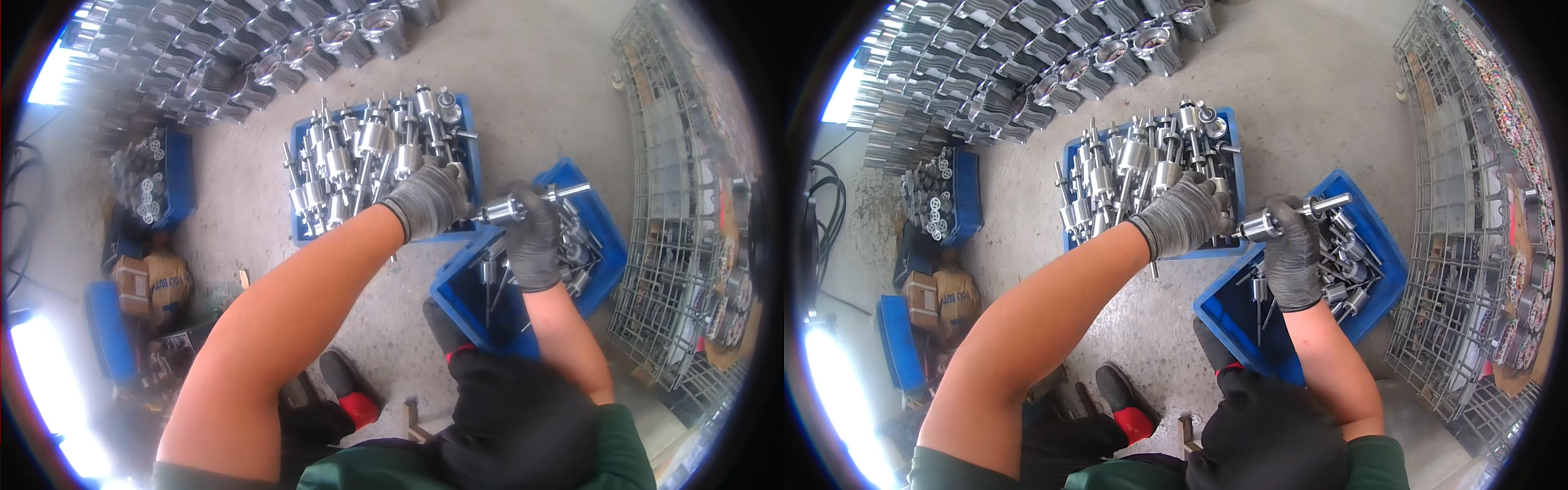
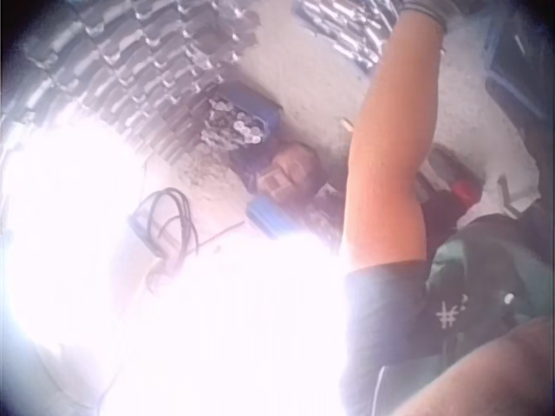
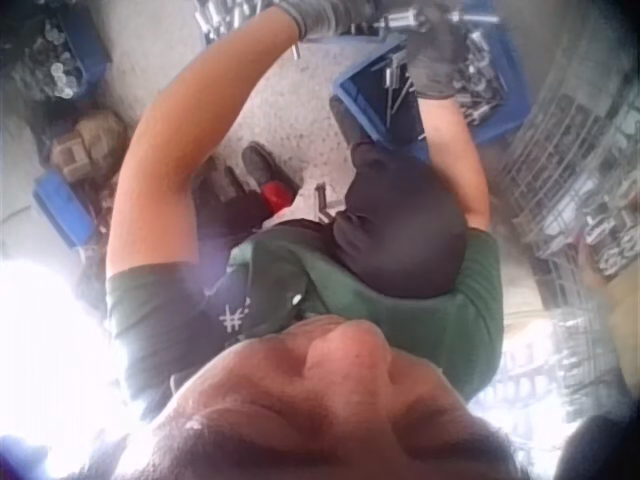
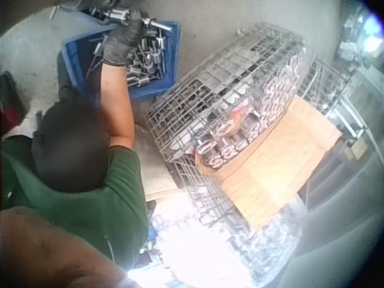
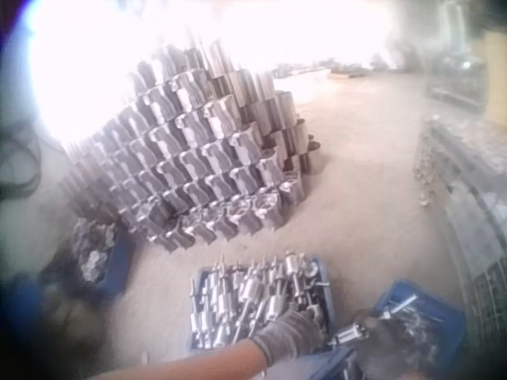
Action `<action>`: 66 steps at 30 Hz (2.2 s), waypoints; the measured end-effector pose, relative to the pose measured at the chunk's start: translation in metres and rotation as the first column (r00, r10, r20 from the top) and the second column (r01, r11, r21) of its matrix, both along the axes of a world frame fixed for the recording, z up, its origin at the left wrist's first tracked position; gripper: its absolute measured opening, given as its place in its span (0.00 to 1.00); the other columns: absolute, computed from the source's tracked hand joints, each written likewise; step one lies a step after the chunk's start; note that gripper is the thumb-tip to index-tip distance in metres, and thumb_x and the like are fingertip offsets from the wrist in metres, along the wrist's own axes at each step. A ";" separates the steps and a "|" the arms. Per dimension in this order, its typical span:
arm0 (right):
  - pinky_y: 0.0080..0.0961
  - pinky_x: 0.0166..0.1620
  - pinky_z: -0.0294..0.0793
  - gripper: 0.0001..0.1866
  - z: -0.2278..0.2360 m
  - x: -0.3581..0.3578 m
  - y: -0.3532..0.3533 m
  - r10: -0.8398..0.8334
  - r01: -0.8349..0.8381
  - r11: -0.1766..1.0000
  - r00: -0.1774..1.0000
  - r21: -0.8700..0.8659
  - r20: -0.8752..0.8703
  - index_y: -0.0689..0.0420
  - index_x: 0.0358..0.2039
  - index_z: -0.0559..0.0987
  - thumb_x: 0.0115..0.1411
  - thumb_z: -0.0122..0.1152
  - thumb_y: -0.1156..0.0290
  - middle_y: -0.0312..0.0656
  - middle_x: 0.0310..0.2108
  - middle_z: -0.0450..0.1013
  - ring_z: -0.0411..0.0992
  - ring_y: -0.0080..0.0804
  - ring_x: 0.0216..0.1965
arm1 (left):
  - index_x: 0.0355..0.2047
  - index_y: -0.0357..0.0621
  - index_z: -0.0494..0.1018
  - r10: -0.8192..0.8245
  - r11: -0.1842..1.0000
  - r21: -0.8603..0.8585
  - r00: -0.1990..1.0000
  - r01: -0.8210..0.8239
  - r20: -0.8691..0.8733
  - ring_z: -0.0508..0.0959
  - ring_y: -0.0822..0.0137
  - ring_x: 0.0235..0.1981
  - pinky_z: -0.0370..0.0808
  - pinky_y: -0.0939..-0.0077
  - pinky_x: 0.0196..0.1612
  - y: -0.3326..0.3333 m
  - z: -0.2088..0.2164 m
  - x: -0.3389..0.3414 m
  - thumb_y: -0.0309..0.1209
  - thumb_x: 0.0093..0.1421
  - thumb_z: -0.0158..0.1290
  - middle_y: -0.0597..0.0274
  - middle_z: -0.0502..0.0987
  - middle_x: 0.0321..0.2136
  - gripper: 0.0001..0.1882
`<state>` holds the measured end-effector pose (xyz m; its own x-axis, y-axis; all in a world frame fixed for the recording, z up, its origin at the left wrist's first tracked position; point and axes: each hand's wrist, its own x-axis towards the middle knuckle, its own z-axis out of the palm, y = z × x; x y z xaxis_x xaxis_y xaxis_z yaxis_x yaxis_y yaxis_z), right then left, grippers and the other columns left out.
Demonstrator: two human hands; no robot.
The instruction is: The person presses components onto metal shafts using a press machine, then transfers and arranges the finished metal shaft assemblies from one plastic crate into another by hand.
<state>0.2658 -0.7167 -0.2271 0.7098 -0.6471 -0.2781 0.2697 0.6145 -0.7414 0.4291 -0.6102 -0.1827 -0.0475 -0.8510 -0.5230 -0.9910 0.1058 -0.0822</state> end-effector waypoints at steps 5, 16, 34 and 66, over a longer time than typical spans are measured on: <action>0.31 0.45 0.78 0.11 -0.017 -0.003 0.009 0.034 -0.033 0.999 0.998 -0.014 0.048 0.58 0.41 0.80 0.63 0.64 0.65 0.41 0.36 0.80 0.78 0.30 0.36 | 0.53 0.67 0.81 0.069 0.997 -0.031 0.996 -0.070 -0.048 0.77 0.58 0.60 0.70 0.57 0.64 0.007 -0.002 0.006 0.29 0.63 0.56 0.62 0.80 0.52 0.20; 0.27 0.47 0.79 0.20 -0.023 -0.003 0.033 0.178 -0.262 0.772 0.964 -0.579 -0.199 0.57 0.47 0.81 0.60 0.76 0.62 0.37 0.40 0.79 0.77 0.27 0.41 | 0.51 0.63 0.82 0.145 0.982 -0.104 0.980 -0.160 -0.133 0.80 0.57 0.54 0.77 0.55 0.55 0.014 0.002 0.010 0.32 0.62 0.58 0.62 0.81 0.48 0.17; 0.28 0.36 0.76 0.11 -0.037 0.019 0.004 -0.317 0.051 0.579 0.933 -0.814 -0.167 0.63 0.47 0.80 0.66 0.61 0.73 0.41 0.32 0.76 0.76 0.29 0.33 | 0.61 0.66 0.76 0.322 0.942 -0.036 0.928 -0.334 -0.187 0.80 0.54 0.57 0.78 0.50 0.55 0.024 0.004 0.007 0.36 0.69 0.51 0.59 0.80 0.52 0.20; 0.31 0.50 0.75 0.21 0.015 0.054 -0.013 0.320 -0.835 0.103 0.542 -0.540 -0.777 0.61 0.49 0.83 0.68 0.63 0.56 0.40 0.45 0.80 0.76 0.29 0.46 | 0.53 0.40 0.76 0.476 0.296 -0.167 0.297 -0.940 -0.828 0.78 0.44 0.49 0.76 0.53 0.54 0.336 0.165 -0.141 0.32 0.61 0.60 0.46 0.77 0.46 0.20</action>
